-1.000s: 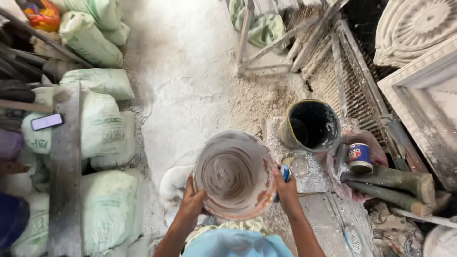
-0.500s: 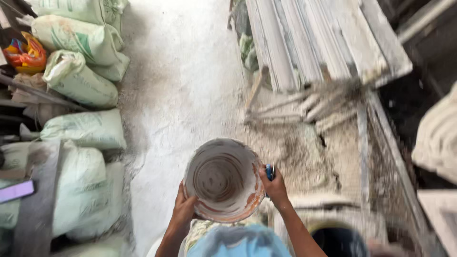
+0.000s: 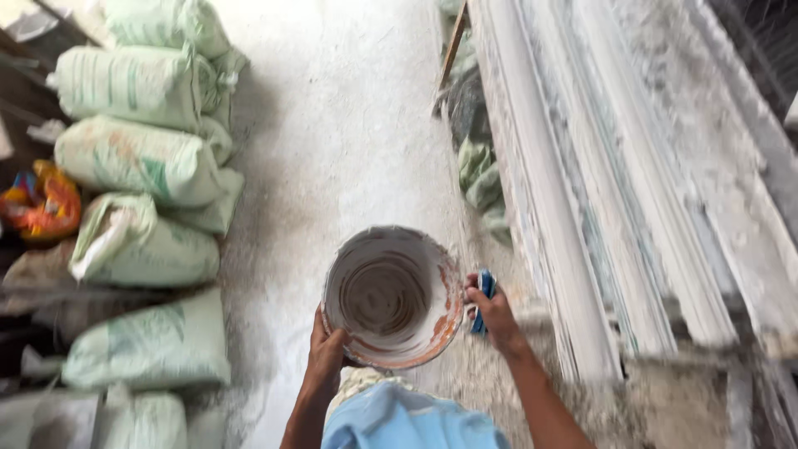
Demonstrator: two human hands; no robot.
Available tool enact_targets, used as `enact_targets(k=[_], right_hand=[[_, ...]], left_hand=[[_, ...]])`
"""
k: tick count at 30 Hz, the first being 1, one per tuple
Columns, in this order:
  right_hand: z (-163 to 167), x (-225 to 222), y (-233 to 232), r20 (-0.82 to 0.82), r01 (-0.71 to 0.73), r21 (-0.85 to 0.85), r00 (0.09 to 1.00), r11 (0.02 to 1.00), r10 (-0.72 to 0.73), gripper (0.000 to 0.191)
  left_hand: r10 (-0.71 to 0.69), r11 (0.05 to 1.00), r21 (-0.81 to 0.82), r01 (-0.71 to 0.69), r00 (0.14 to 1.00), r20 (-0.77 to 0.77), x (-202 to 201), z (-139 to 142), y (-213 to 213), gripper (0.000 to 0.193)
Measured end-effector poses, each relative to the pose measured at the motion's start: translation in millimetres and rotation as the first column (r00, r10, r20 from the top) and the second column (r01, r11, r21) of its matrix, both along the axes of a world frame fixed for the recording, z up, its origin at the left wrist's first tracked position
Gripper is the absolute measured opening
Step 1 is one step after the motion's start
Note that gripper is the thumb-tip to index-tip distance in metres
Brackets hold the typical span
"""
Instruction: The person applies white plaster paste by hand onto long decorative molding strips, then washes their hands at a tap. They scoop gypsum powder from a bag into a bowl, mix it with water by hand, and continue spreading the paste over the moldings' surfaces.
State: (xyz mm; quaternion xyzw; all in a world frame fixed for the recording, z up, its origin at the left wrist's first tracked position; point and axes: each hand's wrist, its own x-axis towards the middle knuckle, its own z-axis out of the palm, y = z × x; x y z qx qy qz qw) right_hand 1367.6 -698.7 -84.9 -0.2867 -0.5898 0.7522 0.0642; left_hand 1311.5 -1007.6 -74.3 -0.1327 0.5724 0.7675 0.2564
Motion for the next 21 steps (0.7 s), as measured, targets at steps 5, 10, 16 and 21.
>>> enact_targets(k=[5, 10, 16, 21], right_hand=[[29.8, -166.4, 36.8, 0.005, 0.051, 0.033, 0.999, 0.998, -0.051, 0.034], [21.2, -324.3, 92.9, -0.09, 0.17, -0.083, 0.98, 0.982, -0.177, 0.024], [-6.7, -530.0, 174.3, 0.028, 0.16, -0.182, 0.987, 0.97, -0.158, 0.022], [8.4, -713.7, 247.0, -0.036, 0.062, -0.159, 0.997, 0.985, -0.069, 0.025]], left_hand=[[-0.068, 0.998, -0.011, 0.068, 0.997, -0.044, -186.8, 33.1, 35.6, 0.085], [-0.053, 0.999, 0.01, 0.053, 0.999, -0.002, -377.0, 39.8, 91.9, 0.081], [-0.004, 1.0, 0.001, 0.004, 1.0, 0.02, -583.0, 21.1, 176.8, 0.075], [0.051, 0.998, 0.021, -0.052, 0.998, 0.044, -757.9, 36.8, 254.8, 0.069]])
